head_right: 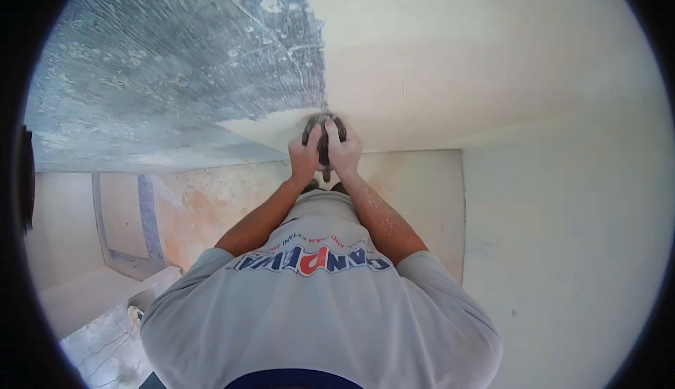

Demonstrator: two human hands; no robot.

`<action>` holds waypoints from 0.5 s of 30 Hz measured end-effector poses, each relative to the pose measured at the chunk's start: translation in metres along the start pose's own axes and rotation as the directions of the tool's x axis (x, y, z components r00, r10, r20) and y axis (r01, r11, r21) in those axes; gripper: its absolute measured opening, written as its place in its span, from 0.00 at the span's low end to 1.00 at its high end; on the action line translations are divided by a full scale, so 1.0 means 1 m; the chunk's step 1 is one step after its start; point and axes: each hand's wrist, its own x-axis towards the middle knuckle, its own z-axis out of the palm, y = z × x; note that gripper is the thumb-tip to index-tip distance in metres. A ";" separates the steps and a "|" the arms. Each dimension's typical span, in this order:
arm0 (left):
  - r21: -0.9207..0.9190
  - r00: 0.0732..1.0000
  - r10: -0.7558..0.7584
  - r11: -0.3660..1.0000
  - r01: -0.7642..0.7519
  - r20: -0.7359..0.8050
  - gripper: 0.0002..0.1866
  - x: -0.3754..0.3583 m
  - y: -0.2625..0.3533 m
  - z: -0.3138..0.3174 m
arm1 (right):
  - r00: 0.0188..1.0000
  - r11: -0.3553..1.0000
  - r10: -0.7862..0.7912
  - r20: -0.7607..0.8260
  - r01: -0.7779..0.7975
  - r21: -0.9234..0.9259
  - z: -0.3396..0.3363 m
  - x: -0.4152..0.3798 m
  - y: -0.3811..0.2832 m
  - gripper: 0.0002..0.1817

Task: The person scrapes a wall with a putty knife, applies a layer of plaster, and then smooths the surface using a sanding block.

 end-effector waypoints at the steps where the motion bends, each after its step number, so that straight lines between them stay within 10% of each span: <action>1: 0.082 0.999 0.041 0.996 -0.042 0.013 0.22 0.005 -0.004 0.001 | 1.000 0.997 0.016 -0.009 -0.017 -0.076 -0.001 -0.003 0.012 0.16; 15: 0.031 1.000 0.018 0.999 -0.017 -0.025 0.22 0.007 0.006 0.003 | 1.000 0.994 -0.003 0.000 0.003 -0.112 -0.001 -0.001 0.011 0.15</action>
